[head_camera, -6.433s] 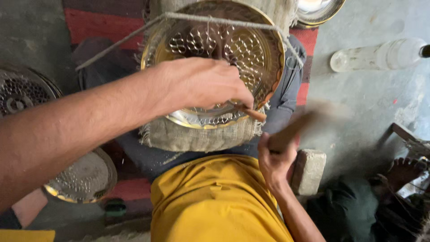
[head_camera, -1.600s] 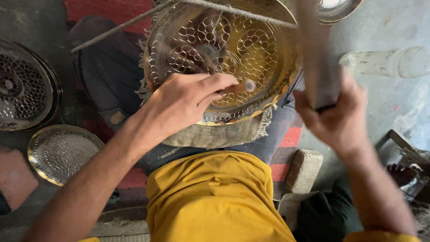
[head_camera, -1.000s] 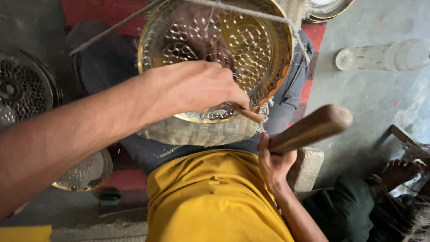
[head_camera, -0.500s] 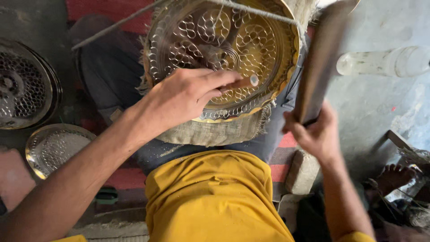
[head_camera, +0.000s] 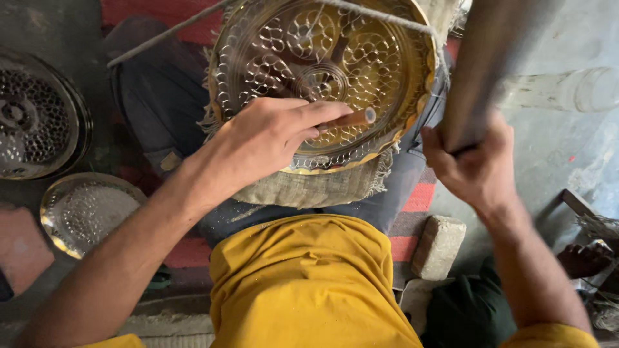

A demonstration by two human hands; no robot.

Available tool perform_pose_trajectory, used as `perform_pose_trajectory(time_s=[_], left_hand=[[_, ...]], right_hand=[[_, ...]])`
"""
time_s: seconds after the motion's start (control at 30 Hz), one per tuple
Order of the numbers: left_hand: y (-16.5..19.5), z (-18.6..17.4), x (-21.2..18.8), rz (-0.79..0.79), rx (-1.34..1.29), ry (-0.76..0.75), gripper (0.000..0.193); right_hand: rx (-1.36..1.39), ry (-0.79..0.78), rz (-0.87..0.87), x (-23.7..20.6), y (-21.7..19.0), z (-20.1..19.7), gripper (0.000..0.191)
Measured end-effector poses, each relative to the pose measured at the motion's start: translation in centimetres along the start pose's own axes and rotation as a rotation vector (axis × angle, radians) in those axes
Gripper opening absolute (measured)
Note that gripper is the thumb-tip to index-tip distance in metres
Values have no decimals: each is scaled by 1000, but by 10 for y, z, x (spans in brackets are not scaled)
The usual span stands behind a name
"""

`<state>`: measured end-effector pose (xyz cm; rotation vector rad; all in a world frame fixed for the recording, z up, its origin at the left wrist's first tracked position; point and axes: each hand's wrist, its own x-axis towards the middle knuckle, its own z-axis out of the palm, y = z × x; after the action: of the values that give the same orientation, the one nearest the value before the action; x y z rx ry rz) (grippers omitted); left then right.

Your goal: The person sits on the floor and repeatedly hammers a small chisel against a brass plate to create a decorative pattern. The plate rests on a cloth pad on the lap. The person uses a wooden mallet in the right hand and holds the chisel with the left hand, striking the same central area throughout the clip.

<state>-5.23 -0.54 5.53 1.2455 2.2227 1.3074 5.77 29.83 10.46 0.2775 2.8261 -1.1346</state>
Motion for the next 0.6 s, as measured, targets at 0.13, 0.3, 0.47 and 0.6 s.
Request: perform_pose_trajectory(time_s=[0.13, 0.3, 0.47, 0.6], left_hand=[[4, 5, -7, -55, -61, 78, 42], [4, 14, -16, -21, -27, 238, 44], [-3, 17, -19, -103, -49, 204, 35], [-5, 18, -17, -48, -119, 199, 36]], right_hand=[[-349, -30, -229, 14, -15, -13, 31], [-651, -118, -337, 38, -41, -30, 26], [-696, -190, -249, 51, -68, -30, 23], [-579, -114, -353, 54, -83, -33, 25]])
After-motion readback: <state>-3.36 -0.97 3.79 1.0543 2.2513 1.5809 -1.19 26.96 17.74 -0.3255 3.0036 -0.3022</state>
